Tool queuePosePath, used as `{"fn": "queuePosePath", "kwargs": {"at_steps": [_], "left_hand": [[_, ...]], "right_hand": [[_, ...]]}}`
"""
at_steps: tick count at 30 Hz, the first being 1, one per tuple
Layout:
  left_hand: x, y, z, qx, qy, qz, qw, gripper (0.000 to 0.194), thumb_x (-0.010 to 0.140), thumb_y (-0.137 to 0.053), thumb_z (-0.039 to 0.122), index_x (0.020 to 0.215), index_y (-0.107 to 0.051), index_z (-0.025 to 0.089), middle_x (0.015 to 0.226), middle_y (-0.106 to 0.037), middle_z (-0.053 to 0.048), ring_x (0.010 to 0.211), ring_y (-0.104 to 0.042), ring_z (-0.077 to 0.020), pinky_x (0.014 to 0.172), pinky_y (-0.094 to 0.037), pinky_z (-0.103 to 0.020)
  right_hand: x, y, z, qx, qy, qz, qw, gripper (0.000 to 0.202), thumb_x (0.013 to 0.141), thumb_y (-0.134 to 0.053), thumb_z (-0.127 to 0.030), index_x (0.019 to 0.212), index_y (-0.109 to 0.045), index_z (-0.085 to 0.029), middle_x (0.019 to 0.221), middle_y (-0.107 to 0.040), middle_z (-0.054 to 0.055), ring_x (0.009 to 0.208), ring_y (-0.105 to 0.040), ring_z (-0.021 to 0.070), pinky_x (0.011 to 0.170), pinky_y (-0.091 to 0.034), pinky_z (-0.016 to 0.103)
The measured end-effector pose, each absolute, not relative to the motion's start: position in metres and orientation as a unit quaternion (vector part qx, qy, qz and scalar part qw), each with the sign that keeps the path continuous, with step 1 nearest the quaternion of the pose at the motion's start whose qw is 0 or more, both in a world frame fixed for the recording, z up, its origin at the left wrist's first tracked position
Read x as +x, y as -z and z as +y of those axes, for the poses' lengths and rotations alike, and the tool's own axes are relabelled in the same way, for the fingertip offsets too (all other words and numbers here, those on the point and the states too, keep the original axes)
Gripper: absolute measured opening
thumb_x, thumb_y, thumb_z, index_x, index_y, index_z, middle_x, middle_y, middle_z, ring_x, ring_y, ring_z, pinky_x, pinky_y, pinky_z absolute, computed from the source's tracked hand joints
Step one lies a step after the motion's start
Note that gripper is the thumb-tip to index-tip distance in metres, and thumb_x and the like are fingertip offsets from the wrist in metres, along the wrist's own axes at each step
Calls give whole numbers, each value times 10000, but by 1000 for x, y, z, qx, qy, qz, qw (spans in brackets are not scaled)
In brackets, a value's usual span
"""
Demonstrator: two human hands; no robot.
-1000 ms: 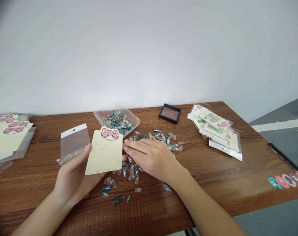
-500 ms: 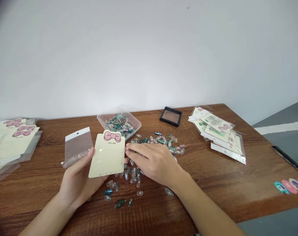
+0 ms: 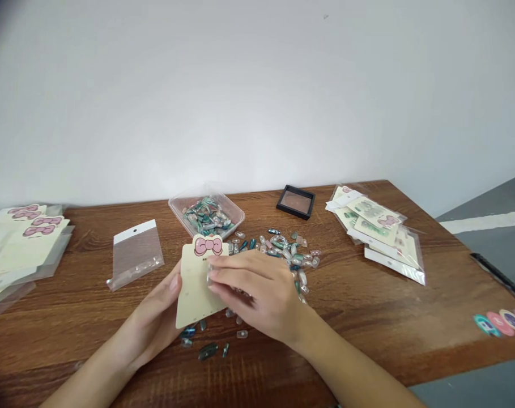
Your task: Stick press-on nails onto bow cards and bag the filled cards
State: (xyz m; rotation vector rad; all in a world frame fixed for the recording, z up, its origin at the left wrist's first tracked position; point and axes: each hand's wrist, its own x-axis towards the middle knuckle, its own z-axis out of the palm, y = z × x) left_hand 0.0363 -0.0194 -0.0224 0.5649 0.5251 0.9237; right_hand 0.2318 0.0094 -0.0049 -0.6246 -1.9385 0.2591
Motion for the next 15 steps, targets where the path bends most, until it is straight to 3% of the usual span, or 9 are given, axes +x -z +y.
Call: {"fn": "queuePosePath", "kwargs": {"at_steps": [15], "left_hand": [[40,30,-23,294,-406,219,837,502,948,-575,367,1444,-498,382,1496,-527,-41,1406,-424,-268,1181,-260,-418]], "right_hand": [[231,9,4,-231,-93,-819,517,220,829,-725,-75,1031,-738,-161,1064,-773,69,969,-734,154,853,-627,265]]}}
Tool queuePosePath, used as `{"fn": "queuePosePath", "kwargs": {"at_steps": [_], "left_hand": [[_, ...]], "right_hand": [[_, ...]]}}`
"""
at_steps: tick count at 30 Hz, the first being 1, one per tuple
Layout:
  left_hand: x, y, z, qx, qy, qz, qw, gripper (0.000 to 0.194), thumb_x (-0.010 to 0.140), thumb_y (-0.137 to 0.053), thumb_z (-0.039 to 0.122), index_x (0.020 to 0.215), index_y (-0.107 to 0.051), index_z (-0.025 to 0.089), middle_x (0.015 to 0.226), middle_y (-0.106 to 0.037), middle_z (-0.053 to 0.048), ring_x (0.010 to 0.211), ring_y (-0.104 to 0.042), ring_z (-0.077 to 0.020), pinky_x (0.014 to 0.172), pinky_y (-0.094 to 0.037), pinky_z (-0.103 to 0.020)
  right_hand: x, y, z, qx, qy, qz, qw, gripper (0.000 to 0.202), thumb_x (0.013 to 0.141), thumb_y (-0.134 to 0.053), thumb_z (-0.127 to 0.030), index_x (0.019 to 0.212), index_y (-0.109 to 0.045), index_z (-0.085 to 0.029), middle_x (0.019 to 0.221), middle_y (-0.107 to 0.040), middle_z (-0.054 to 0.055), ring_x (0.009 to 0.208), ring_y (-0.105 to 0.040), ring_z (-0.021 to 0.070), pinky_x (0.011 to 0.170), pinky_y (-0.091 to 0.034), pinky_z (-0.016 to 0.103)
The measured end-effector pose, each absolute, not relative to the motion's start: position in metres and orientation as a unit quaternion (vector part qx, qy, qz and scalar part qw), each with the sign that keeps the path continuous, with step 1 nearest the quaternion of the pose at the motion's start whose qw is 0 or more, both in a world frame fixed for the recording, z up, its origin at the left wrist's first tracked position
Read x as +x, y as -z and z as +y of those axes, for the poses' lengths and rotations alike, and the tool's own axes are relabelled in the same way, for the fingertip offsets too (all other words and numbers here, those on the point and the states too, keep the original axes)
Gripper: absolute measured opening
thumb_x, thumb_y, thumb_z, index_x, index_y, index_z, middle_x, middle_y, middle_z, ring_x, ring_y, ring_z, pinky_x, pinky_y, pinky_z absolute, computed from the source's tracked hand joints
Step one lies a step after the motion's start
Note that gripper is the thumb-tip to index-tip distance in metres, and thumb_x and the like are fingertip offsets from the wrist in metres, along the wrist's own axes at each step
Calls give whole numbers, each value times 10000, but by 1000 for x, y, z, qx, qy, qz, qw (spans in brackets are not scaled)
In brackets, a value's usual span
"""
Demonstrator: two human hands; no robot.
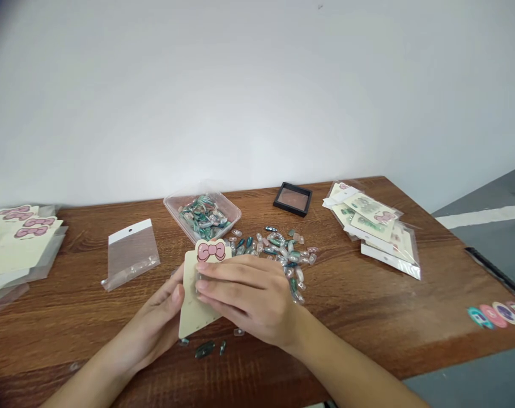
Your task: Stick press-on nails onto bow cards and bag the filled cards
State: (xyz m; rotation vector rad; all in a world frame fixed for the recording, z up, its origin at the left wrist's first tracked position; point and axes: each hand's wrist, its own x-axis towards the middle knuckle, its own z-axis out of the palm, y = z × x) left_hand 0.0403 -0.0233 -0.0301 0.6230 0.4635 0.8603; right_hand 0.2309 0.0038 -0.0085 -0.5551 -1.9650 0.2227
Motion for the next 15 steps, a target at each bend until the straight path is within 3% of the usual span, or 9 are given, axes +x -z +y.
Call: {"fn": "queuePosePath", "kwargs": {"at_steps": [15], "left_hand": [[42,31,-23,292,-413,215,835,419,954,-565,353,1368,-580,414,1474,-556,-13,1405,-432,-249,1189,-251,-411]], "right_hand": [[231,7,5,-218,-72,-835,500,164,842,-720,-76,999,-733,-122,1027,-780,89,980,-731,150,883,-617,257]]}}
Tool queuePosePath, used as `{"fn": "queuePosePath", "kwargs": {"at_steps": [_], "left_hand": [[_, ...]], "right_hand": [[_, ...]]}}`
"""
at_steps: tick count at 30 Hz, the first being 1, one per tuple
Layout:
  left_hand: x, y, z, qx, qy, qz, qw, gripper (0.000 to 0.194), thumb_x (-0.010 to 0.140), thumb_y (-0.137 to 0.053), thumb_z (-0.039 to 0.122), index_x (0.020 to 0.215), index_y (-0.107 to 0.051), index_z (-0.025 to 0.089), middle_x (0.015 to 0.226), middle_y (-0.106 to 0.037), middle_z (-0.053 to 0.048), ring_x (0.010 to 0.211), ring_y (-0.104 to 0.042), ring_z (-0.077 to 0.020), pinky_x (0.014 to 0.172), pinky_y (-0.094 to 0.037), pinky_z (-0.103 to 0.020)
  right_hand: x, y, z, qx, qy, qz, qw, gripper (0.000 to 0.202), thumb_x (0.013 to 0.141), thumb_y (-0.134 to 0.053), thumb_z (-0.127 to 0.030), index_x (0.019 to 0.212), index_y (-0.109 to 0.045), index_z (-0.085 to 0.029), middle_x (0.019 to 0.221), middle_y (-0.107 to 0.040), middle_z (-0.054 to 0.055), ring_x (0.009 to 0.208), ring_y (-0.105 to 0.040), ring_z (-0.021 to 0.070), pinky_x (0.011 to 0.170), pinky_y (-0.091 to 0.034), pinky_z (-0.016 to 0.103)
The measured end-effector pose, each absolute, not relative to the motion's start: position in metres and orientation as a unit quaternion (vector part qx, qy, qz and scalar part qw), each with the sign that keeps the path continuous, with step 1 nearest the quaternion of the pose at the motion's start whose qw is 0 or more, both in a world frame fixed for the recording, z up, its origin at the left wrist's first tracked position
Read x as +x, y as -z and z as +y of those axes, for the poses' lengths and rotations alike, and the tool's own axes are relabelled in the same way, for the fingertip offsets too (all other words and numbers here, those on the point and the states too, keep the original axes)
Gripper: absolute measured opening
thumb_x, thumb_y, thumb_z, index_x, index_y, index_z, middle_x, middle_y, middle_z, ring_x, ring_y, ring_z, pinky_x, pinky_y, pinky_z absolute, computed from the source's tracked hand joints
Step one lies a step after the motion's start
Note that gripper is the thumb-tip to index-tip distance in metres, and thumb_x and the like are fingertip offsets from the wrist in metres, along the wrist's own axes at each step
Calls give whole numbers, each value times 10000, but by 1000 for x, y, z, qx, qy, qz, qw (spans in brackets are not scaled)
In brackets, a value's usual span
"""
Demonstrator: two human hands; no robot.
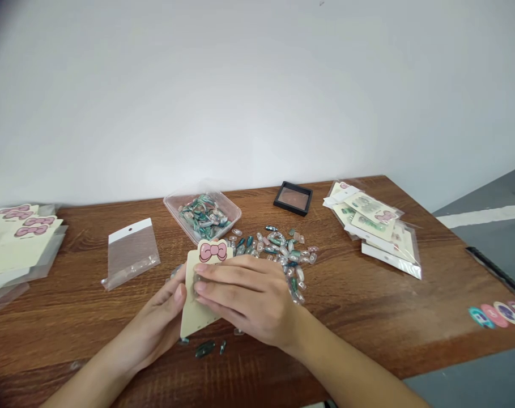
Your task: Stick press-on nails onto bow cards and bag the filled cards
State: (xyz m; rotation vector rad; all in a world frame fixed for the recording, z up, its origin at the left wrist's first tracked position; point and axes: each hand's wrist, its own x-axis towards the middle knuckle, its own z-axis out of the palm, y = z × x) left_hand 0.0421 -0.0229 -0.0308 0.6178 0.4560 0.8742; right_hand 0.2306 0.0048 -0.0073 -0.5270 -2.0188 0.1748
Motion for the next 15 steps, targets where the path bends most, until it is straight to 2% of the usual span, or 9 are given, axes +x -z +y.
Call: {"fn": "queuePosePath", "kwargs": {"at_steps": [8,15], "left_hand": [[42,33,-23,295,-412,210,836,435,967,-540,353,1399,-549,406,1513,-514,-22,1434,-387,-257,1199,-226,-422],[43,36,-24,287,-421,208,835,406,973,-536,348,1369,-574,425,1540,-479,4,1465,-330,-245,1212,-181,-406]], "right_hand": [[232,10,5,-213,-42,-845,489,132,872,-699,-101,997,-736,-122,1024,-781,89,984,-726,140,880,-622,257],[232,13,6,-219,5,-849,481,138,838,-749,-138,975,-747,-127,1045,-779,74,980,-723,131,900,-611,230]]}}
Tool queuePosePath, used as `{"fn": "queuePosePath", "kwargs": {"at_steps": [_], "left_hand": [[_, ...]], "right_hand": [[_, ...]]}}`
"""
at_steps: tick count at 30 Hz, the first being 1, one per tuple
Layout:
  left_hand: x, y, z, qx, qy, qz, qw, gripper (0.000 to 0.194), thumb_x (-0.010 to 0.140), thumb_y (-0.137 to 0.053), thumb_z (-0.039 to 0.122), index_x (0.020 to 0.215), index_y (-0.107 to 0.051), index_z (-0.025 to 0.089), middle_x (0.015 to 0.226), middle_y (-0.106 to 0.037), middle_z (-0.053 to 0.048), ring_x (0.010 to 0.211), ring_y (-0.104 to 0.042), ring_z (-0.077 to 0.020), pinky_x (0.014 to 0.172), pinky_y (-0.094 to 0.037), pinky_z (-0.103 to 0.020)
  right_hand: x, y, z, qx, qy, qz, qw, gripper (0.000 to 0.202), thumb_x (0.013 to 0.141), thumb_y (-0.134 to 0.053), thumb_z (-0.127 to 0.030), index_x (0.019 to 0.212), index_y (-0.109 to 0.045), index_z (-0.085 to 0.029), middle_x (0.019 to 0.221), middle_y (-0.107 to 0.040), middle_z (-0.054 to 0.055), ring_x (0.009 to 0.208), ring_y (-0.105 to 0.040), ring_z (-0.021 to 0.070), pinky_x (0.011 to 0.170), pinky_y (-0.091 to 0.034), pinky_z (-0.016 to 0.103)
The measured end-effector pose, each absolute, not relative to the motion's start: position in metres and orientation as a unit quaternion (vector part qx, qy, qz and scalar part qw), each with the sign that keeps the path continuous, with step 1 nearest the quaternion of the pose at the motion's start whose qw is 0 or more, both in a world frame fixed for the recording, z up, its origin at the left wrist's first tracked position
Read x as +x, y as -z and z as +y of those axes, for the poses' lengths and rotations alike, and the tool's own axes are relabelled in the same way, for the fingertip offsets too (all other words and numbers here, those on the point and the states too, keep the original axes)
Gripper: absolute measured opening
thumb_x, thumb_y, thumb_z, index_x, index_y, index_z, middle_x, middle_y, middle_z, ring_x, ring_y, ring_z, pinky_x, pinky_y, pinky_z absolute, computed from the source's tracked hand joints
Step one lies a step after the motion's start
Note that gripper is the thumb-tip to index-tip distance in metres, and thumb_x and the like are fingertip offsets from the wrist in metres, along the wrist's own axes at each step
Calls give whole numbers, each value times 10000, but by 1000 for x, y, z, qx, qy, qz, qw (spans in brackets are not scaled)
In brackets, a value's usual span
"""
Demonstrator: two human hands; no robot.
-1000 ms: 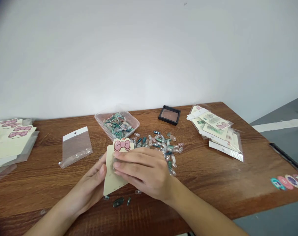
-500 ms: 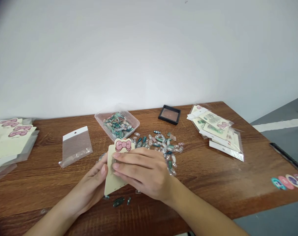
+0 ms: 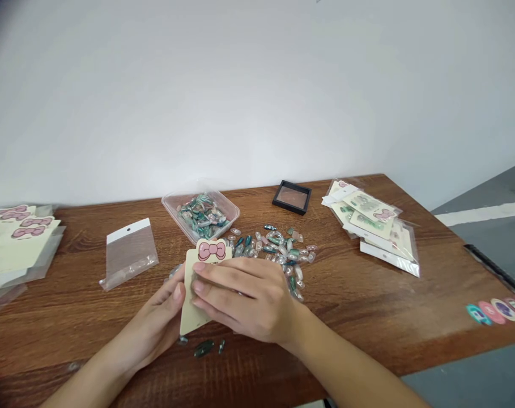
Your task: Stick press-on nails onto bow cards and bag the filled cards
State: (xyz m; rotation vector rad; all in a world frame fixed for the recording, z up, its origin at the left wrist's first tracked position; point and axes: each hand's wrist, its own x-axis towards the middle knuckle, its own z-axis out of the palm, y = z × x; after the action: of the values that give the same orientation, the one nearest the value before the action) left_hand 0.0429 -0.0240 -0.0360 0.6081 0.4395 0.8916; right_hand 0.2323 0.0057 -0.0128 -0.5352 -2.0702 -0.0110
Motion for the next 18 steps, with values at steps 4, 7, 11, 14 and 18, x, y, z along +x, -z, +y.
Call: {"fn": "queuePosePath", "kwargs": {"at_steps": [4,7,11,14,18], "left_hand": [[42,36,-24,289,-418,206,837,408,973,-535,344,1370,-571,431,1538,-482,7,1468,-325,-246,1214,-177,-411],[42,37,-24,284,-417,206,838,421,979,-523,338,1392,-552,416,1544,-475,-7,1464,-334,-251,1212,-184,-418],[41,37,-25,289,-416,201,839,440,981,-518,344,1418,-528,396,1542,-478,-23,1458,-347,-262,1208,-199,-428],[41,36,-25,290,-414,201,839,447,979,-523,352,1423,-521,400,1533,-490,-20,1452,-358,-259,1205,-210,-425],[41,36,-25,293,-410,210,838,433,981,-520,343,1410,-537,405,1529,-494,-13,1447,-366,-252,1198,-222,-412]], "right_hand": [[233,13,5,-225,10,-852,473,155,829,-756,-133,985,-749,-136,1052,-778,66,981,-725,131,905,-609,224],[233,13,4,-225,14,-850,476,135,840,-742,-131,975,-749,-138,1032,-783,62,963,-730,126,896,-609,212],[233,12,4,-227,3,-846,482,121,849,-731,-131,967,-746,-155,1032,-783,60,948,-735,134,877,-620,228],[232,11,4,-228,-5,-845,483,134,846,-732,-126,975,-742,-162,1033,-781,64,949,-733,137,872,-621,241],[233,11,3,-231,-17,-841,489,148,828,-743,-109,971,-737,-151,1012,-780,77,941,-730,142,877,-611,238]]}}
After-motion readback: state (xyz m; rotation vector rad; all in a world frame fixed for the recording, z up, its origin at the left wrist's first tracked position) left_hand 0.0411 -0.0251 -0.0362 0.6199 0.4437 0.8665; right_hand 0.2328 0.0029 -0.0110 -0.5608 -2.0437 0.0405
